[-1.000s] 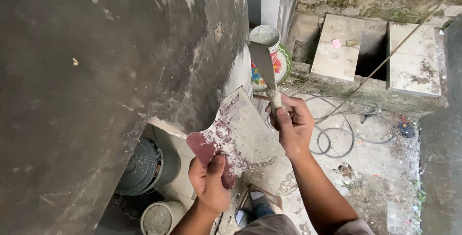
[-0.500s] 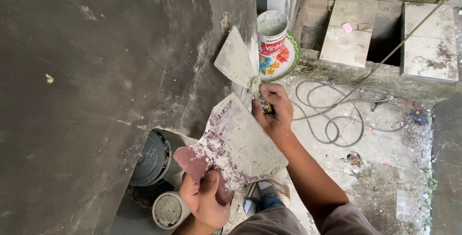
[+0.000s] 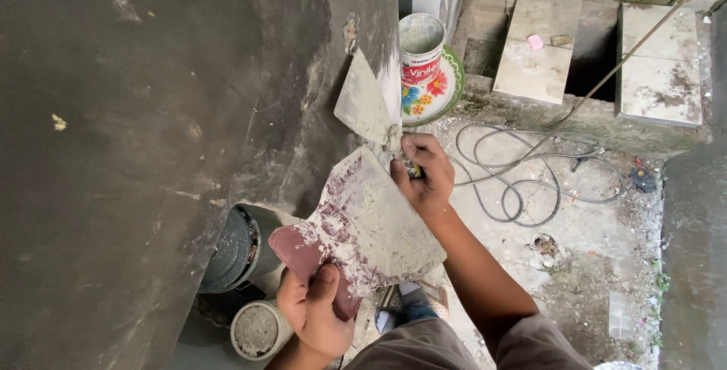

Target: The person scrapes and mixes putty between two putty knives and applies the putty onto the concrete wall surface using a putty knife.

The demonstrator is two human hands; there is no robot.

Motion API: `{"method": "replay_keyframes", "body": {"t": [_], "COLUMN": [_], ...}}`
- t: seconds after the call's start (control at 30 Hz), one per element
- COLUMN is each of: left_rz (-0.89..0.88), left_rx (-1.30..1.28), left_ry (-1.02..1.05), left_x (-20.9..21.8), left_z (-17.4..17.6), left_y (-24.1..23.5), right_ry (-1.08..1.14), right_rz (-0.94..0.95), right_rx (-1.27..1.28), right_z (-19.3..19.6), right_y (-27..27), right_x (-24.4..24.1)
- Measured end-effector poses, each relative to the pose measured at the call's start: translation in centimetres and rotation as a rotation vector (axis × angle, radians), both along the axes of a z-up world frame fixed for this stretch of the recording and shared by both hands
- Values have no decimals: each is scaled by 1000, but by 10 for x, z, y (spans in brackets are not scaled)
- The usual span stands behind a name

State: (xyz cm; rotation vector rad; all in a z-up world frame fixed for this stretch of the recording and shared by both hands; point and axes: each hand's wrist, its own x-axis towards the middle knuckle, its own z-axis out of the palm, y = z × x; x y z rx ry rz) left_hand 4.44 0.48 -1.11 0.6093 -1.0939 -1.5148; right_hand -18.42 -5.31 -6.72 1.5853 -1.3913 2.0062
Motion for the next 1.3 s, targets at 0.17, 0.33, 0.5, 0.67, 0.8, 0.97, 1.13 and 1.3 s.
{"method": "replay_keyframes", "body": {"t": [0.17, 0.33, 0.5, 0.67, 0.8, 0.97, 1.13, 1.3], "left_rz": [-19, 10, -32, -2, 29, 7, 0, 7], "left_rx": [0, -49, -4, -41, -87, -102, -33, -11], "left_ry": [-4, -84, -70, -127, -150, -169, -119, -80], "left_x": [-2, 1, 0, -2, -5, -7, -8, -8], "left_z": [0, 0, -1, -3, -2, 1, 2, -2], "left_y": [2, 2, 5, 12, 11, 13, 14, 14], "right_ry": [-9, -18, -48, 14, -10, -22, -14, -53], "right_rz": [22, 13, -17, 4, -3, -4, 21, -8], "right_rx": [21, 41, 34, 67, 53, 56, 74, 58], "right_z": [8, 4, 12, 13, 18, 21, 18, 26], "right_y": [-11, 3, 2, -2, 10, 3, 10, 13], "right_x": [-1, -2, -4, -7, -8, -9, -8, -7]}}
